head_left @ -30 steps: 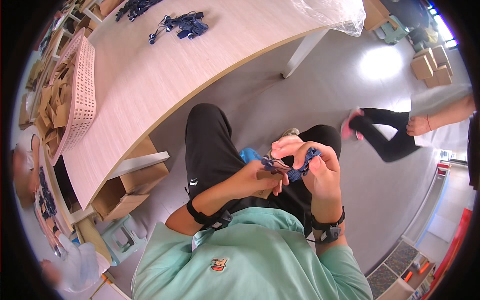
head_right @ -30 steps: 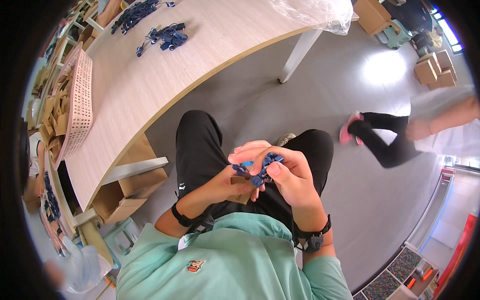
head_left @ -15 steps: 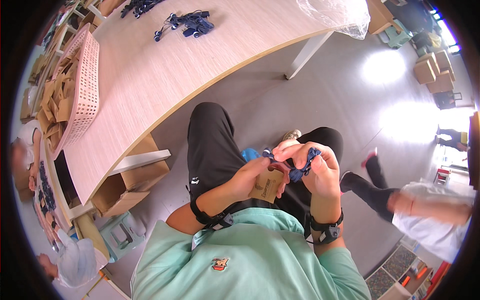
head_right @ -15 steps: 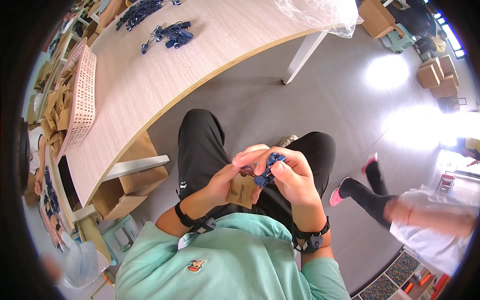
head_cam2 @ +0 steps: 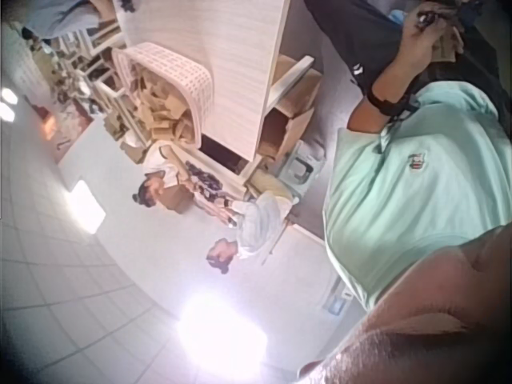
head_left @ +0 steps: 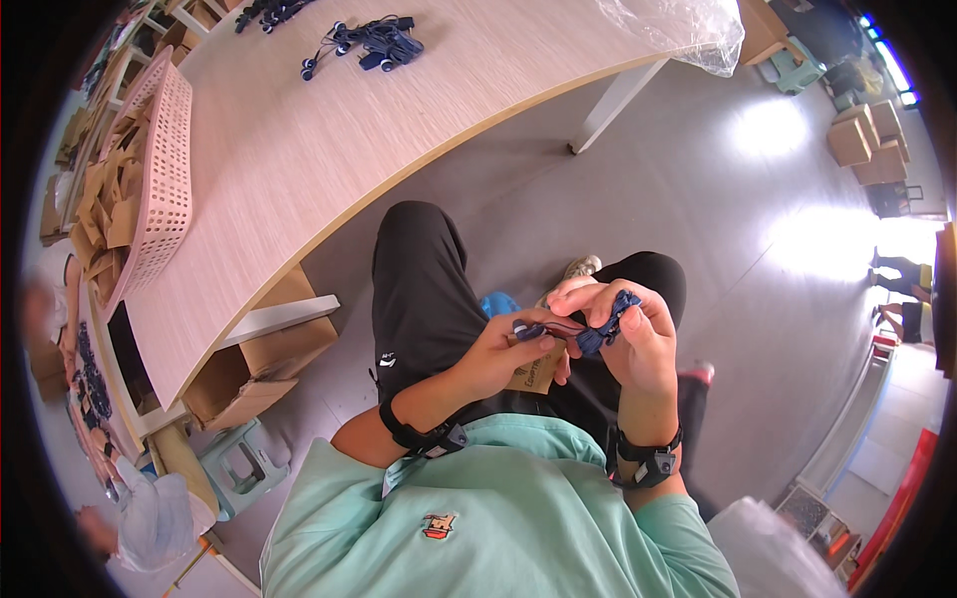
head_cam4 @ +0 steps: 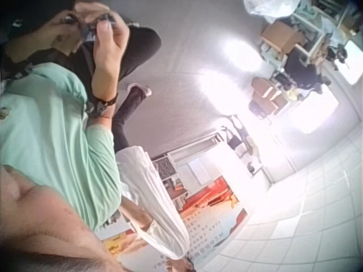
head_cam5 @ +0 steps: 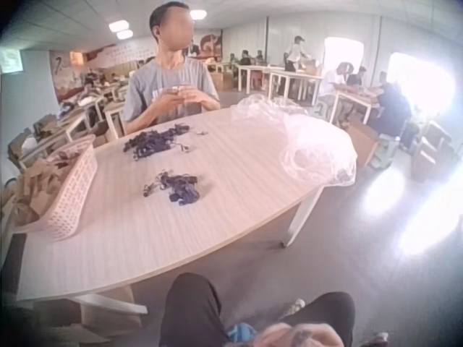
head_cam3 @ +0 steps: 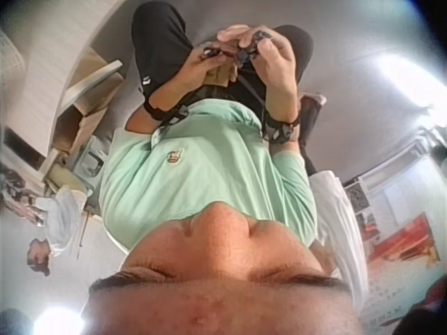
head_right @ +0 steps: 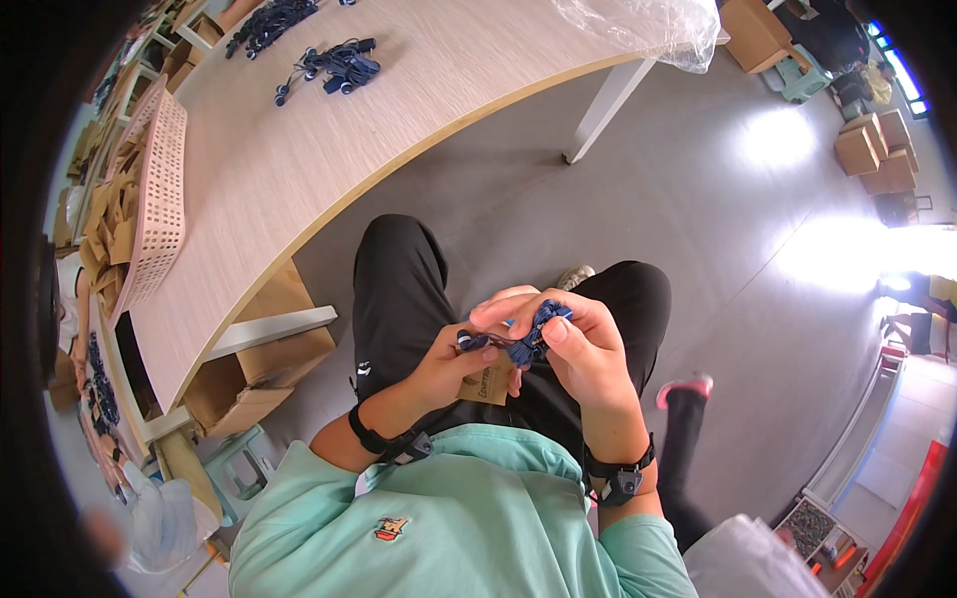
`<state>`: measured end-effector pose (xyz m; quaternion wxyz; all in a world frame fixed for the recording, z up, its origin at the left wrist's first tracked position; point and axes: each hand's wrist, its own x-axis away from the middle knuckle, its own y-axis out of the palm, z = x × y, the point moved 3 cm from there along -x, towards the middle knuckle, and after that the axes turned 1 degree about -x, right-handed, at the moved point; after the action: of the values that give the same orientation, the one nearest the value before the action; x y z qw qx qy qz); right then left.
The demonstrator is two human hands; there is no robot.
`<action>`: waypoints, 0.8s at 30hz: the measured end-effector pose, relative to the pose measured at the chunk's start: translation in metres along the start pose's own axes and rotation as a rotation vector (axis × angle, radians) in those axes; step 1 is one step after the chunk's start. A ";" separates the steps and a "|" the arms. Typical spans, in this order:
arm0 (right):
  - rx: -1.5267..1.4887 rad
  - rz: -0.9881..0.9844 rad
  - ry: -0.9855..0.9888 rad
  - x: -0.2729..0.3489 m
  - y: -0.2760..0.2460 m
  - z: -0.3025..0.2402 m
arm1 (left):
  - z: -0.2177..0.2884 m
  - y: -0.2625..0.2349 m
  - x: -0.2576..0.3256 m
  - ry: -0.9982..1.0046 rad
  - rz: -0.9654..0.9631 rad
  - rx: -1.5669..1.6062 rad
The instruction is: Manually inserting earbuds into small cardboard holders at a factory workstation.
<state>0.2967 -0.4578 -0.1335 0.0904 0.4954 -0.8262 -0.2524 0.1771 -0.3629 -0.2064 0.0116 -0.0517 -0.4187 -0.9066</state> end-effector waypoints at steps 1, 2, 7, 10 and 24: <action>-0.004 0.016 0.019 0.000 0.000 -0.001 | -0.001 0.000 0.000 -0.001 0.000 0.002; -0.004 0.017 0.020 0.001 0.000 -0.001 | -0.002 -0.001 0.000 0.008 0.006 0.009; -0.191 -0.002 0.025 0.001 -0.004 0.005 | -0.004 -0.004 0.001 -0.005 -0.007 0.058; -0.158 -0.014 0.048 0.002 -0.009 0.005 | -0.005 -0.004 0.001 -0.008 -0.005 0.041; -0.030 0.125 0.063 0.002 -0.007 0.001 | -0.006 -0.006 0.003 0.050 -0.065 -0.004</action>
<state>0.3005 -0.4621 -0.1384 0.1393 0.4493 -0.8483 -0.2432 0.1737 -0.3638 -0.2150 -0.0078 -0.0155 -0.4178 -0.9084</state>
